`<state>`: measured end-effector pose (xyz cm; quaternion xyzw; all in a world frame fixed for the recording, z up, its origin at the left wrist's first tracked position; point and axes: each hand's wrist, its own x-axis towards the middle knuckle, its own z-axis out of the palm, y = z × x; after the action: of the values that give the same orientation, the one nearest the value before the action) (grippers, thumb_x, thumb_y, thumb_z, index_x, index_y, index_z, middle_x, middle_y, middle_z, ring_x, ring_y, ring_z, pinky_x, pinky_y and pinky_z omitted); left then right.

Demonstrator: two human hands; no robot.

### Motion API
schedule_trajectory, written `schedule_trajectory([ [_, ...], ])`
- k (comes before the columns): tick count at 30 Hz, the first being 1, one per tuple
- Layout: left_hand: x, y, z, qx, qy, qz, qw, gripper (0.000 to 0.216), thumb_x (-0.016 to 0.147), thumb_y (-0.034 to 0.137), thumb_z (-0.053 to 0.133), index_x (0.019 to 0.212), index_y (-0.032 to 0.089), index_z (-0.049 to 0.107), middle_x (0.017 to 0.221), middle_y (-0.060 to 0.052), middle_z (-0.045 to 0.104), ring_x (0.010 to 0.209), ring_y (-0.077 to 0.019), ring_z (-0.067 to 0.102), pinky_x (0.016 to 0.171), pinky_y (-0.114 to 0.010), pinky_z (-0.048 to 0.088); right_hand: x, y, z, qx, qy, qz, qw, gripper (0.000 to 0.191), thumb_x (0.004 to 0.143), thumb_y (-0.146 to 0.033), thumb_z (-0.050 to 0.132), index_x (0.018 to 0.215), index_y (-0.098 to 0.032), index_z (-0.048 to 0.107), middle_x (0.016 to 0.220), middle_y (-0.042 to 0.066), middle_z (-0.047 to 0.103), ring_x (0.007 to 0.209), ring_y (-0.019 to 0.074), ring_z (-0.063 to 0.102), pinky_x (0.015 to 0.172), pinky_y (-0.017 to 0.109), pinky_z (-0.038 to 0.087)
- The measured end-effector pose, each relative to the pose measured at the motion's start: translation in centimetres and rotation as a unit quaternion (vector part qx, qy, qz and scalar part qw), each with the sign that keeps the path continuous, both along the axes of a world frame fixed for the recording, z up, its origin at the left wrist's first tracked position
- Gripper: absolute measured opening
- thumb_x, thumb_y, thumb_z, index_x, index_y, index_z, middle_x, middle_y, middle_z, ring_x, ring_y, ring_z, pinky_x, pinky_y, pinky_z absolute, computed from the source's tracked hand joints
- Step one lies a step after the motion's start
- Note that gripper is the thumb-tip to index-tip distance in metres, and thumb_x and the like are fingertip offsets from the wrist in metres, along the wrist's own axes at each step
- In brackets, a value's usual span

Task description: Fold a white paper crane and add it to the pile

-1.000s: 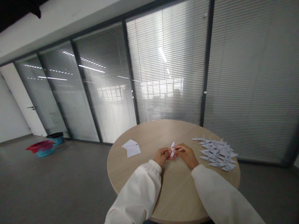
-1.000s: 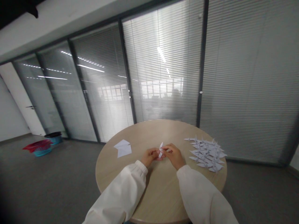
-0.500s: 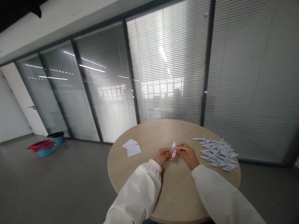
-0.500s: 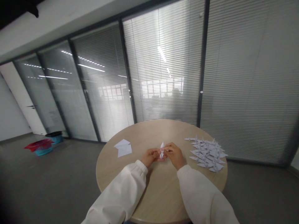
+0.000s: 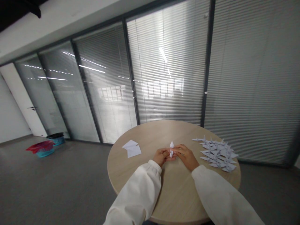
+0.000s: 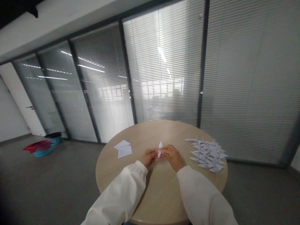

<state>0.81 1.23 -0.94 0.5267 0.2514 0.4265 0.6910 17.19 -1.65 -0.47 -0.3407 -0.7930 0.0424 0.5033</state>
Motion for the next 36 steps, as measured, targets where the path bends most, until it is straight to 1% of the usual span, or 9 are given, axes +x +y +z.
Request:
schedule_trajectory([
  [6,0.1,0.1,-0.1,-0.007,-0.029,0.011,0.999,0.038,0.062,0.031,0.069,0.089,0.006,0.063,0.081,-0.013,0.067,0.081,-0.0226,0.062,0.08,-0.038,0.046,-0.2,0.0,-0.2,0.03,-0.038,-0.024,0.999,0.028,0.085,-0.021,0.043,0.109,-0.029,0.057,0.094,0.006,0.058,0.089,0.0179,0.051,0.079,0.033,0.045],
  [15,0.4,-0.4,0.5,-0.038,-0.064,0.046,0.996,0.032,0.064,0.034,0.067,0.081,0.007,0.063,0.076,-0.011,0.067,0.076,-0.0211,0.063,0.08,-0.039,0.047,-0.7,-0.6,0.1,0.039,-0.085,-0.066,0.993,0.036,0.083,-0.014,0.041,0.115,-0.029,0.051,0.102,0.006,0.055,0.096,0.019,0.049,0.083,0.035,0.045],
  [20,0.4,-0.8,1.0,0.002,-0.039,0.013,0.999,0.042,0.061,0.032,0.07,0.093,0.006,0.061,0.086,-0.011,0.066,0.084,-0.0206,0.061,0.086,-0.037,0.043,-1.0,-1.0,0.2,0.028,-0.104,-0.088,0.99,0.037,0.084,-0.013,0.039,0.116,-0.027,0.05,0.105,0.007,0.053,0.1,0.0201,0.046,0.085,0.036,0.043],
  [25,0.4,-0.1,0.3,0.005,-0.038,-0.003,0.999,0.047,0.056,0.03,0.074,0.095,0.007,0.06,0.086,-0.012,0.066,0.086,-0.0218,0.061,0.087,-0.038,0.042,-0.9,-0.6,-0.3,0.016,-0.059,-0.064,0.996,0.037,0.083,-0.013,0.037,0.114,-0.026,0.051,0.104,0.007,0.053,0.099,0.0189,0.047,0.085,0.035,0.043],
  [28,0.4,0.4,-0.1,0.003,-0.026,0.002,1.0,0.045,0.056,0.031,0.073,0.092,0.008,0.06,0.086,-0.012,0.066,0.085,-0.0216,0.061,0.085,-0.037,0.043,-1.0,-0.3,-0.6,-0.016,0.02,-0.048,0.998,0.033,0.083,-0.017,0.038,0.113,-0.023,0.049,0.104,0.007,0.054,0.098,0.0187,0.049,0.084,0.035,0.042],
  [31,0.5,0.4,-0.3,0.015,-0.014,-0.003,1.0,0.041,0.057,0.033,0.072,0.088,0.009,0.059,0.085,-0.012,0.066,0.083,-0.022,0.062,0.083,-0.037,0.044,-1.1,0.1,-0.9,-0.097,0.129,-0.046,0.986,0.035,0.081,-0.027,0.043,0.115,-0.019,0.043,0.101,0.008,0.056,0.091,0.0184,0.053,0.074,0.032,0.046],
  [32,0.5,0.3,-0.3,0.019,-0.01,-0.007,1.0,0.041,0.058,0.034,0.072,0.087,0.009,0.059,0.084,-0.012,0.067,0.082,-0.0222,0.062,0.082,-0.037,0.044,-1.1,0.2,-0.9,-0.128,0.154,-0.041,0.979,0.035,0.08,-0.031,0.045,0.113,-0.019,0.044,0.098,0.007,0.057,0.089,0.0182,0.055,0.072,0.031,0.047],
  [34,0.5,0.2,-0.3,0.019,0.003,-0.018,1.0,0.041,0.058,0.036,0.071,0.086,0.009,0.058,0.083,-0.012,0.067,0.081,-0.0225,0.063,0.081,-0.037,0.045,-0.9,0.4,-0.8,-0.173,0.173,-0.02,0.969,0.029,0.079,-0.036,0.047,0.101,-0.018,0.052,0.091,0.006,0.061,0.084,0.018,0.056,0.072,0.03,0.046],
  [36,0.5,0.1,-0.3,0.015,0.021,-0.035,0.999,0.041,0.059,0.038,0.07,0.085,0.009,0.058,0.082,-0.012,0.066,0.079,-0.0227,0.063,0.079,-0.037,0.045,-0.7,0.4,-0.6,-0.199,0.165,-0.004,0.966,0.025,0.077,-0.038,0.048,0.084,-0.017,0.06,0.079,0.004,0.063,0.076,0.0175,0.057,0.069,0.028,0.045],
])
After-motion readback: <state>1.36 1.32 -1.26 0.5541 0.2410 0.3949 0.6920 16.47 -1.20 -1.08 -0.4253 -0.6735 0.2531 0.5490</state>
